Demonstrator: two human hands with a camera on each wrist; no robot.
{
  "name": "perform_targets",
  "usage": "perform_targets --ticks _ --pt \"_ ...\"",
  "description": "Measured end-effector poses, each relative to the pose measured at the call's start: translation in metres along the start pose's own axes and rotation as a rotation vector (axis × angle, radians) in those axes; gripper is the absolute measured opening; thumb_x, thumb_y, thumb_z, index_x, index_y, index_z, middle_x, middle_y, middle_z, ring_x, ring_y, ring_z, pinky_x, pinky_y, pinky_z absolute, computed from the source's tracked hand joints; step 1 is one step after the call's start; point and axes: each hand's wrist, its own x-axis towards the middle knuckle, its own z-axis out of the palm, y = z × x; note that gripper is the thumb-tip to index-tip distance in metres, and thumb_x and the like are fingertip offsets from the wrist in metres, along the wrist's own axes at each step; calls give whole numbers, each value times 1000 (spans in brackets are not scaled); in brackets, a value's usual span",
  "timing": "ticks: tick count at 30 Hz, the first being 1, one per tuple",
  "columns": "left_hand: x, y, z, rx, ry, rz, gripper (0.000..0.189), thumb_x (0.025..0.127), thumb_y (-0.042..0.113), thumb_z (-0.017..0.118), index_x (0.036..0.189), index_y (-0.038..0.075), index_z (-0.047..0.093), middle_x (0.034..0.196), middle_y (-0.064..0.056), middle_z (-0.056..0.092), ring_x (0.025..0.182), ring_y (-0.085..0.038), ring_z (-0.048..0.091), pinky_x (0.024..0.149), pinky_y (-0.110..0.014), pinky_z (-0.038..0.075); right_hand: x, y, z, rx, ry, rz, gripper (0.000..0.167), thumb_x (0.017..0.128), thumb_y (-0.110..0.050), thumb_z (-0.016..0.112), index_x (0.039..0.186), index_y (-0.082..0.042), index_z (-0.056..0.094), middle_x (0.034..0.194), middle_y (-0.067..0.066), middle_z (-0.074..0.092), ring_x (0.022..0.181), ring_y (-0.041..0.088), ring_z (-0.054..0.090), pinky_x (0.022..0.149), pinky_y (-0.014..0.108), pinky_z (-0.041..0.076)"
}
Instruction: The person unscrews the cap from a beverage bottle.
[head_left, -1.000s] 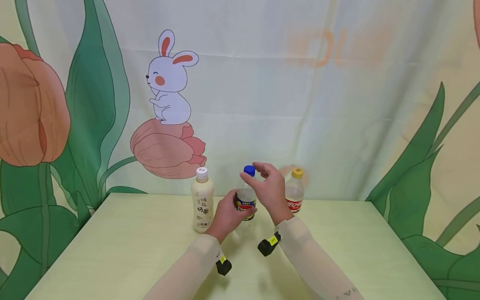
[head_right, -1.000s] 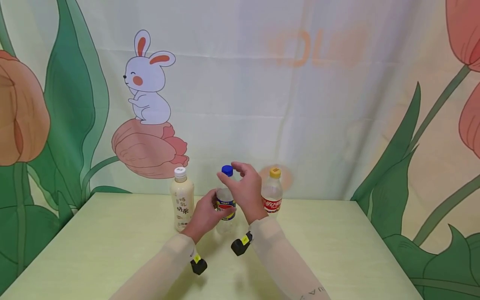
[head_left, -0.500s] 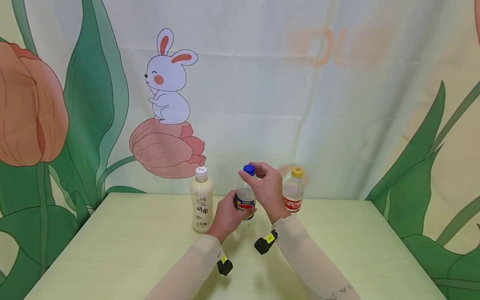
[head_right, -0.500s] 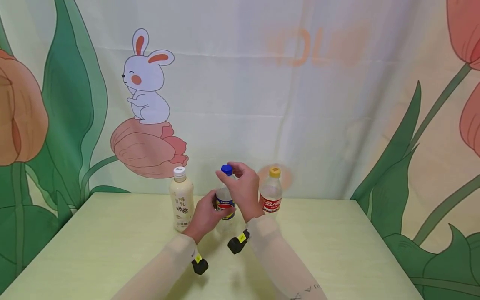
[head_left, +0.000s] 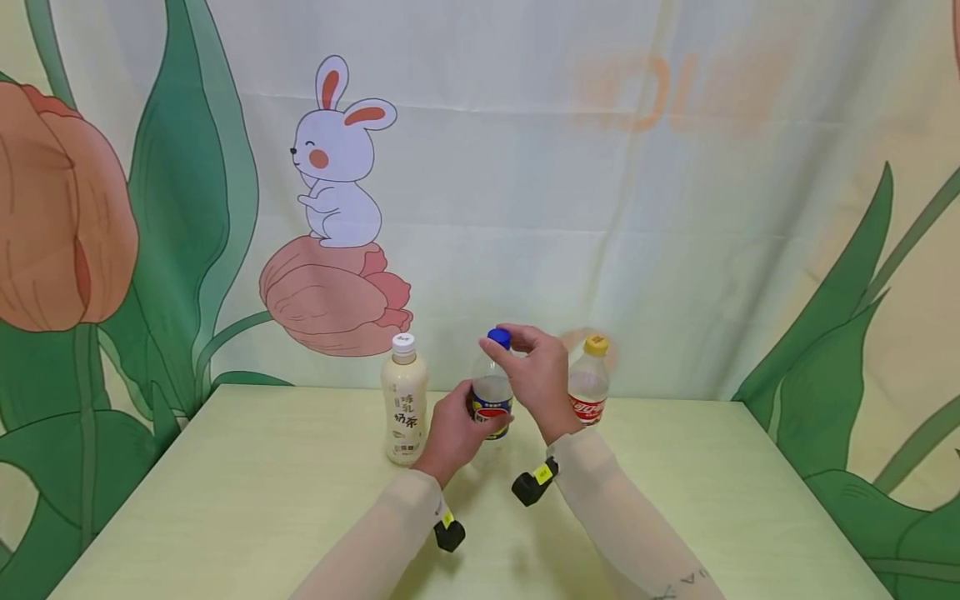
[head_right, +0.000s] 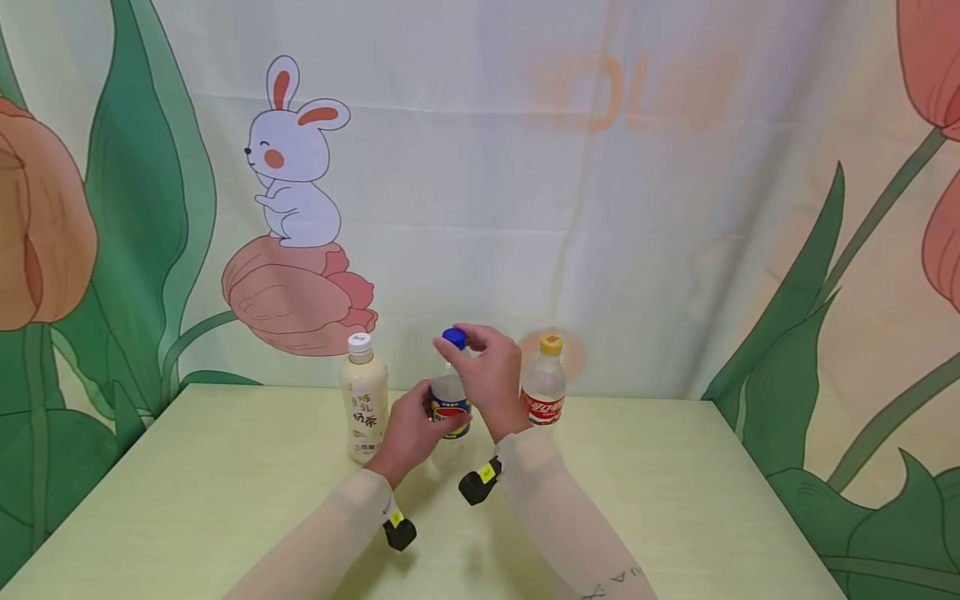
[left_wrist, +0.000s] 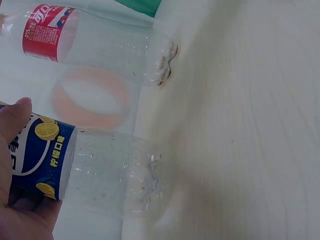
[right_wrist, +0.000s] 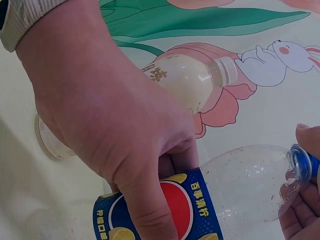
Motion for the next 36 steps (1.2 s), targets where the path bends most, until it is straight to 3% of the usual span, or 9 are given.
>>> perform_targets --ticks 12,20,28,36 --pt "-12 6 -4 -20 2 35 67 84 31 86 140 14 54 135 -8 66 125 -30 63 109 -51 51 -5 -13 -9 10 -54 39 41 85 -43 84 114 -16 78 105 2 77 98 19 69 80 33 57" --pt "-25 8 -8 -37 -16 71 69 82 36 87 140 15 54 134 -6 67 122 -27 64 106 -49 54 -13 -21 -18 24 -97 76 43 83 -45 85 114 -17 76 102 2 76 95 20 69 81 33 59" --pt "-36 10 -12 -63 -43 117 68 80 36 89 136 18 56 130 -2 68 117 -24 66 103 -44 56 -20 -25 -29 111 -180 92 39 82 -41 86 109 -15 77 99 5 75 93 23 69 82 33 60" --pt "-50 13 -19 -81 -73 156 65 79 35 90 133 17 58 126 -2 69 111 -20 68 99 -40 58 -30 -33 -35 115 -205 105 38 81 -42 87 107 -16 77 99 5 75 92 24 69 81 34 60"
